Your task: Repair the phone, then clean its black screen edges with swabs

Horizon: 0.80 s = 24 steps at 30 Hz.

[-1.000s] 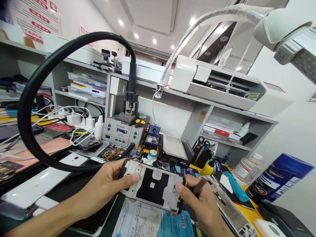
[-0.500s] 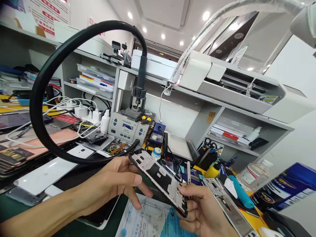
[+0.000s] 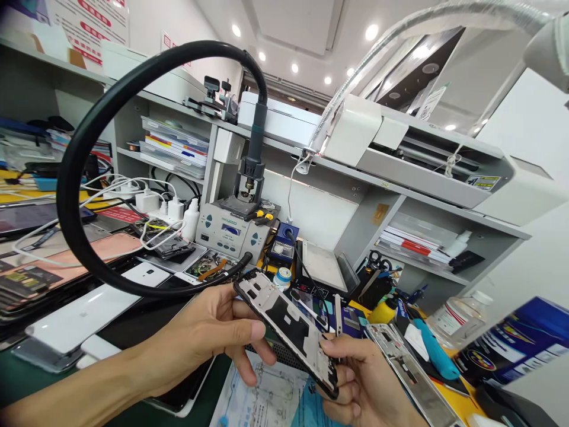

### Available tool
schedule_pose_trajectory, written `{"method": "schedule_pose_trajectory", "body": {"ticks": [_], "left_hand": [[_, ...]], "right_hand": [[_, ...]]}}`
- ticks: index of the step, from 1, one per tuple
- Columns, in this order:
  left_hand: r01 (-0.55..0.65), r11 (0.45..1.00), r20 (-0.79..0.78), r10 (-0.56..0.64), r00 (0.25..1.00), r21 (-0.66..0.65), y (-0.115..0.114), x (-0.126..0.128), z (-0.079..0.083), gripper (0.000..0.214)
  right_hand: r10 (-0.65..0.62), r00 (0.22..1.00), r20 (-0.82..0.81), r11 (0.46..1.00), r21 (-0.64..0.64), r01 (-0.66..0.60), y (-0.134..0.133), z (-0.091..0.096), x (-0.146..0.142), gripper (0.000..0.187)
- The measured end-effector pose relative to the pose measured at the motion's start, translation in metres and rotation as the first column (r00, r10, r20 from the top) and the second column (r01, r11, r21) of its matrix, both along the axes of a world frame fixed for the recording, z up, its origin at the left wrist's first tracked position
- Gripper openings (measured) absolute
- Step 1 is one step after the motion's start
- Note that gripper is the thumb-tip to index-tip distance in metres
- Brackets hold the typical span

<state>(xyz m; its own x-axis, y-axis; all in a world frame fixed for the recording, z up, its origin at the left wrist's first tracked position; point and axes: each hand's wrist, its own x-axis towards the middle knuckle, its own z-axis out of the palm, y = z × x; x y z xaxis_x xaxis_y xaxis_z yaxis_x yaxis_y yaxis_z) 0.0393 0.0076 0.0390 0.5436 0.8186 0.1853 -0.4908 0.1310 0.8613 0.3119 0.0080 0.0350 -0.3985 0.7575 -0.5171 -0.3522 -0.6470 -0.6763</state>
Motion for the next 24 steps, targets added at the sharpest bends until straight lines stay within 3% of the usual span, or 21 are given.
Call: {"method": "schedule_pose_trajectory", "body": {"ticks": [24], "left_hand": [[-0.015,0.998,0.002,0.015,1.0,-0.068,0.0031,-0.0003,0.0013,0.025]], "right_hand": [[0.026,1.0,0.009,0.999,0.019,-0.026,-0.0028,0.0041,-0.0029,0.05]]}}
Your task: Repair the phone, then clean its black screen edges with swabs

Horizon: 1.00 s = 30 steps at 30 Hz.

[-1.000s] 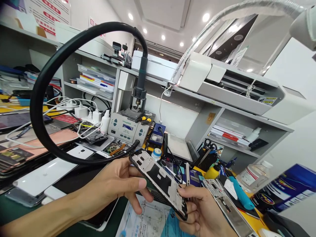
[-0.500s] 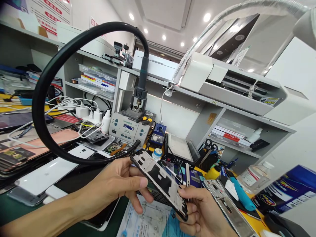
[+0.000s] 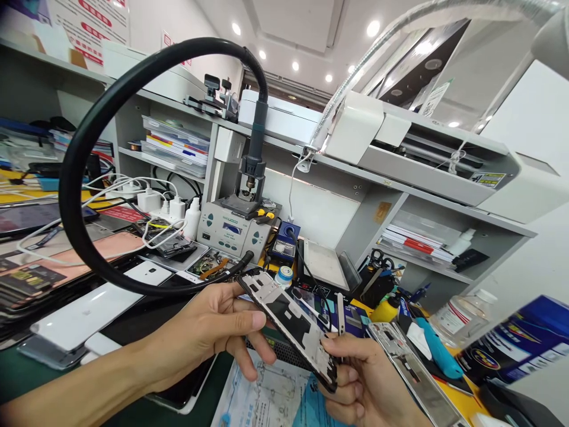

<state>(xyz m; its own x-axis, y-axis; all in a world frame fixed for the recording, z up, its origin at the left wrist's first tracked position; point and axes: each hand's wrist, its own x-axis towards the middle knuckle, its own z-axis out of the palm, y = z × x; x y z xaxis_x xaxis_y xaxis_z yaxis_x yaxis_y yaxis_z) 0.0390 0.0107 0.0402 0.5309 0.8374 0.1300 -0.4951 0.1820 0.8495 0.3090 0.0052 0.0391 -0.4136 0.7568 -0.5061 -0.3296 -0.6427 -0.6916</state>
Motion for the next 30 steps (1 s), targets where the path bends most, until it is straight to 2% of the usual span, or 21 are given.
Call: {"method": "schedule_pose_trajectory", "body": {"ticks": [12,18,21,24,30], "left_hand": [[0.01,1.0,0.008,-0.01,1.0,0.012,-0.002,0.0,0.0,0.019],[0.004,1.0,-0.003,-0.004,1.0,0.019,0.0,-0.001,0.0,0.023],[-0.023,0.999,-0.052,0.024,0.998,0.022,0.001,-0.001,0.0,0.024],[-0.063,0.997,-0.09,0.067,0.994,0.042,0.001,0.0,-0.001,0.019],[-0.106,0.989,-0.166,0.123,0.978,0.107,0.003,0.001,-0.004,0.02]], "right_hand": [[-0.057,0.995,0.082,0.998,0.005,0.057,-0.003,0.004,-0.004,0.055],[-0.053,0.986,0.159,0.998,0.049,0.046,-0.006,0.005,-0.006,0.061],[-0.055,0.976,0.211,0.993,0.112,0.031,-0.007,0.007,-0.01,0.062],[-0.075,0.96,0.271,0.974,0.226,0.012,-0.01,0.011,-0.013,0.058],[-0.087,0.914,0.397,0.883,0.455,-0.114,-0.011,0.009,-0.011,0.053]]}}
